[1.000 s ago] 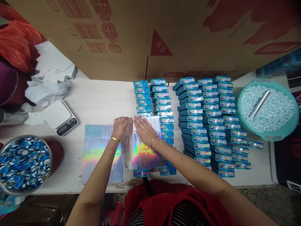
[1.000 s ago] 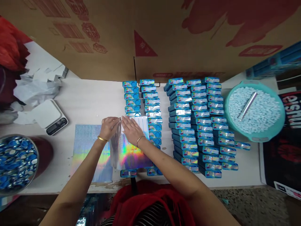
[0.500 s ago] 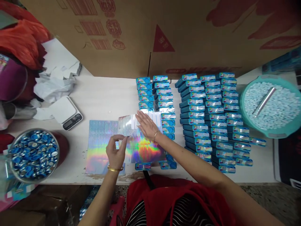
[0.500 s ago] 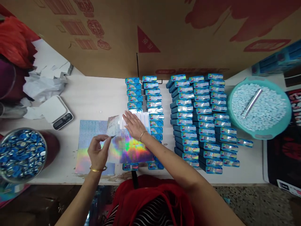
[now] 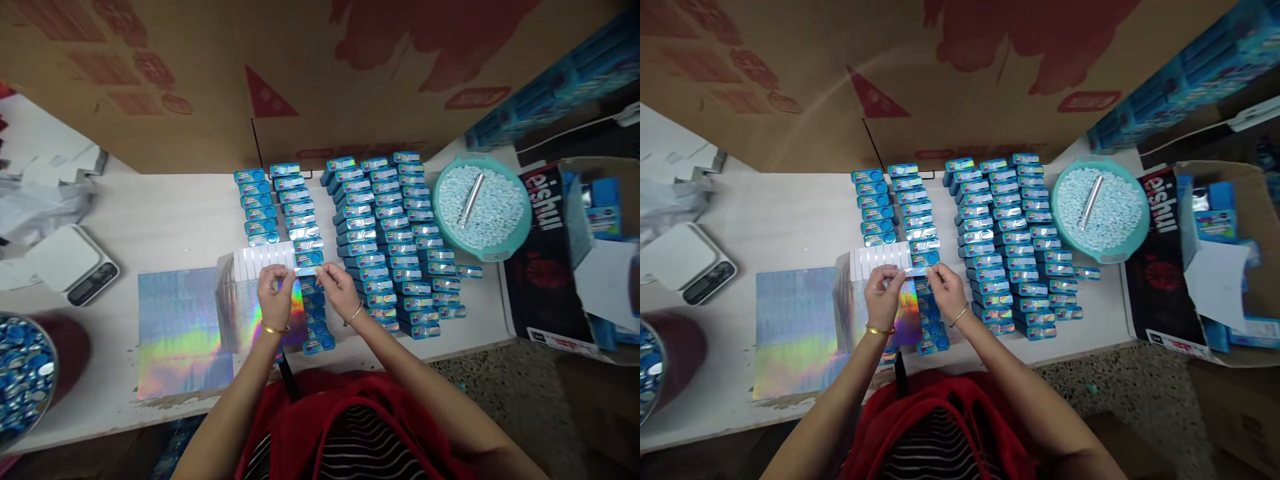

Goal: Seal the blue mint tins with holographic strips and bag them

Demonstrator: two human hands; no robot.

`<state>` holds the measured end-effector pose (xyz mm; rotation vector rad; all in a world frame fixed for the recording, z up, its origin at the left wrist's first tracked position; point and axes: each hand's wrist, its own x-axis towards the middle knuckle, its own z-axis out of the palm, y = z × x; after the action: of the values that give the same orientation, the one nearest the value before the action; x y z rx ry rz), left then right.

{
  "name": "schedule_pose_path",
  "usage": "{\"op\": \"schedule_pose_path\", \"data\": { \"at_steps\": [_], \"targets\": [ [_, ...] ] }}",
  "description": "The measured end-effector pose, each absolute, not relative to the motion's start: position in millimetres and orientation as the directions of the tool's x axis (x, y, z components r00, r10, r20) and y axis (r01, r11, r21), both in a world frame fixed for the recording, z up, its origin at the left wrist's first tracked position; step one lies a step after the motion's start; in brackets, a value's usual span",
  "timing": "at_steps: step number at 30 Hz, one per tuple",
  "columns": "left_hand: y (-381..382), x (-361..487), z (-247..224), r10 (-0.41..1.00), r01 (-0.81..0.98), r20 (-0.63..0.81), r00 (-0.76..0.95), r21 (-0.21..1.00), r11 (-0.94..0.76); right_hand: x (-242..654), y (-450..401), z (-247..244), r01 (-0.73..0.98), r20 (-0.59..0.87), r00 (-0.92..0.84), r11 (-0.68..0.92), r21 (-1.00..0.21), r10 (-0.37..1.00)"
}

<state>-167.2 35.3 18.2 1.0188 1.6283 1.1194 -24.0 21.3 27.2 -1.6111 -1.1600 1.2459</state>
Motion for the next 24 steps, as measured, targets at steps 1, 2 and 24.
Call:
{"op": "schedule_pose_path", "data": {
  "at_steps": [1, 2, 24],
  "targets": [
    [39, -158, 14, 0.954, 0.230, -0.138, -0.267, 0.952, 0.202, -13, 25, 23, 0.258, -0.256, 0.119, -0.279, -0.925, 0.959],
    [43, -150, 10, 0.960, 0.315, -0.084, -0.267, 0.934, 0.170, -4, 30, 18, 0.322, -0.247, 0.128, -0.276, -0.906, 0.961],
    [64, -115, -9, 0.963, 0.792, -0.123, -0.240, 0.548, 0.268, 5, 23, -54, 0.516, -0.095, 0.192, -0.183, -0.837, 0.977]
  ]
}}
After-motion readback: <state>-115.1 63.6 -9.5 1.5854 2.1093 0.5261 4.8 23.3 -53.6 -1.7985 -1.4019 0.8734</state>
